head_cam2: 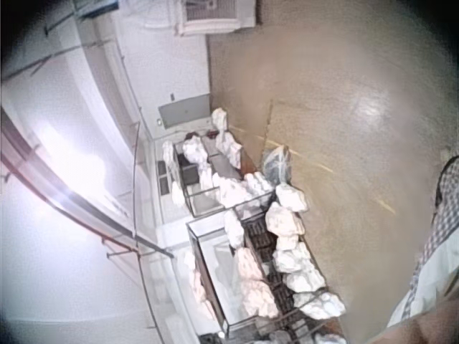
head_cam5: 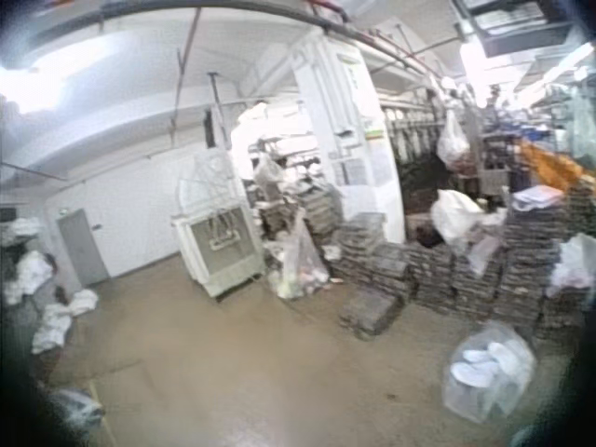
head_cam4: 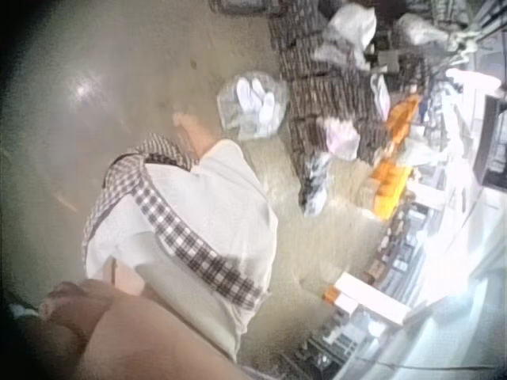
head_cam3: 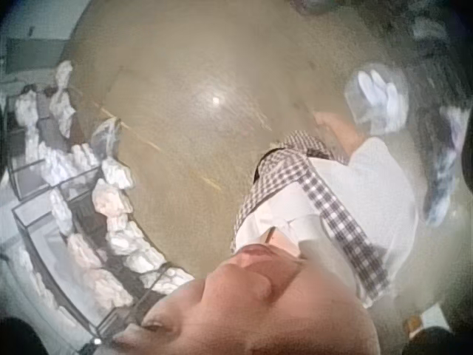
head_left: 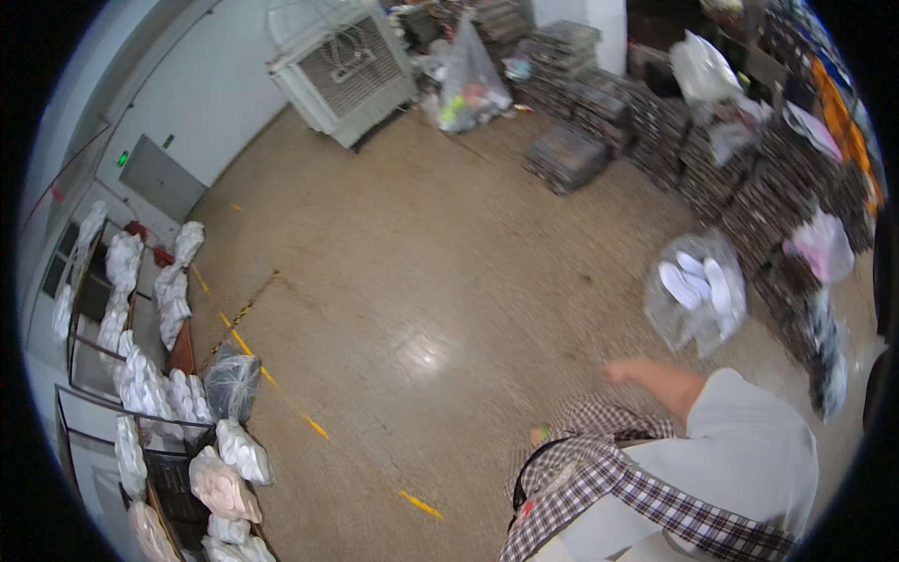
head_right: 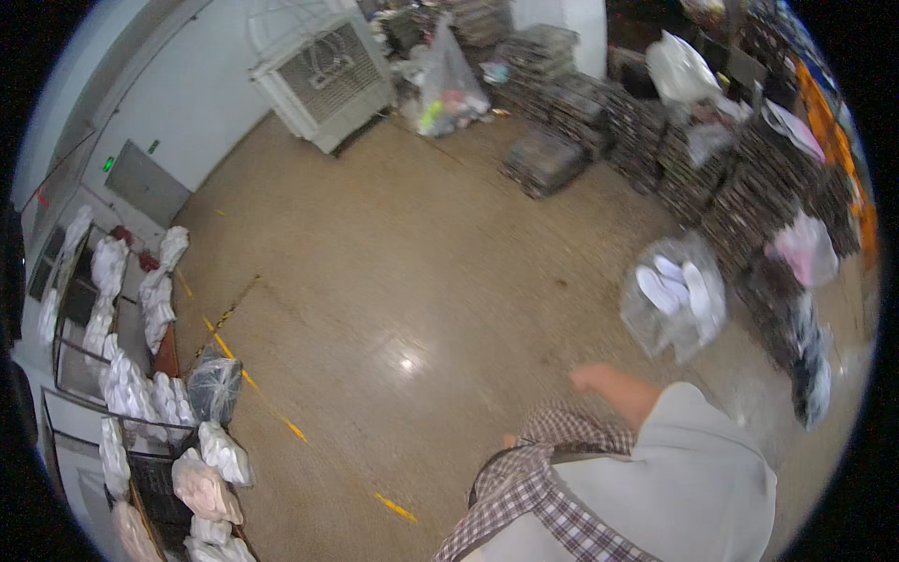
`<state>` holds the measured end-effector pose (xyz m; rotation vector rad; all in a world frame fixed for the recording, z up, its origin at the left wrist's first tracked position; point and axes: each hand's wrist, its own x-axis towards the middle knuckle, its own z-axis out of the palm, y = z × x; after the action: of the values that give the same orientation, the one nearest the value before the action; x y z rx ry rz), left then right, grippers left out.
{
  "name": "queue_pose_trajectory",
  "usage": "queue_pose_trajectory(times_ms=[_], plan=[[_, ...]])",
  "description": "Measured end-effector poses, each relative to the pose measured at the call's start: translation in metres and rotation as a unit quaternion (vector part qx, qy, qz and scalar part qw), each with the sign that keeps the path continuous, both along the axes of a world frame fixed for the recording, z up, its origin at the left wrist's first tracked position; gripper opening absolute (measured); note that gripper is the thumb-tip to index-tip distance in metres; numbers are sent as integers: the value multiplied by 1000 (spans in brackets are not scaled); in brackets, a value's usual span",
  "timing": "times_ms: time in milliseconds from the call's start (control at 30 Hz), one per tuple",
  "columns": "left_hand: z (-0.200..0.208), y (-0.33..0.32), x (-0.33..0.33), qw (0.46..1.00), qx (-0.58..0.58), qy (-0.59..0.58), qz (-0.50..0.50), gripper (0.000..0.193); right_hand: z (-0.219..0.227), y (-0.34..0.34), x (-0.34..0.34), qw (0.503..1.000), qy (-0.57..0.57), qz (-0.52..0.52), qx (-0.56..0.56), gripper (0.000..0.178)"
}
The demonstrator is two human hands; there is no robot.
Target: The person picks up pairs of black and white slippers from a metal pot and a bin, inspects them, and places them on a table or into a bin. The person handles the slippers one pair at a time, turning them over to check the soles before stacking them.
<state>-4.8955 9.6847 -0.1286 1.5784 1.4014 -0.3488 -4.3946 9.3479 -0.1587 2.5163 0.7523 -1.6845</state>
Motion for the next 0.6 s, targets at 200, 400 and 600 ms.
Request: queue_pose_trajectory(times_ms=[200,400,600], plan=[[-27,276,156,990,109,-47,-81,39,-110,80,68,995,-62,-69,42,34],[-39,499,350,975,153,-98,-131,44,-119,251,204,976,-37,-213,26,30],[12,647,540,993,43,-106,-2,44,-71,595,441,982,-85,-19,170,32]])
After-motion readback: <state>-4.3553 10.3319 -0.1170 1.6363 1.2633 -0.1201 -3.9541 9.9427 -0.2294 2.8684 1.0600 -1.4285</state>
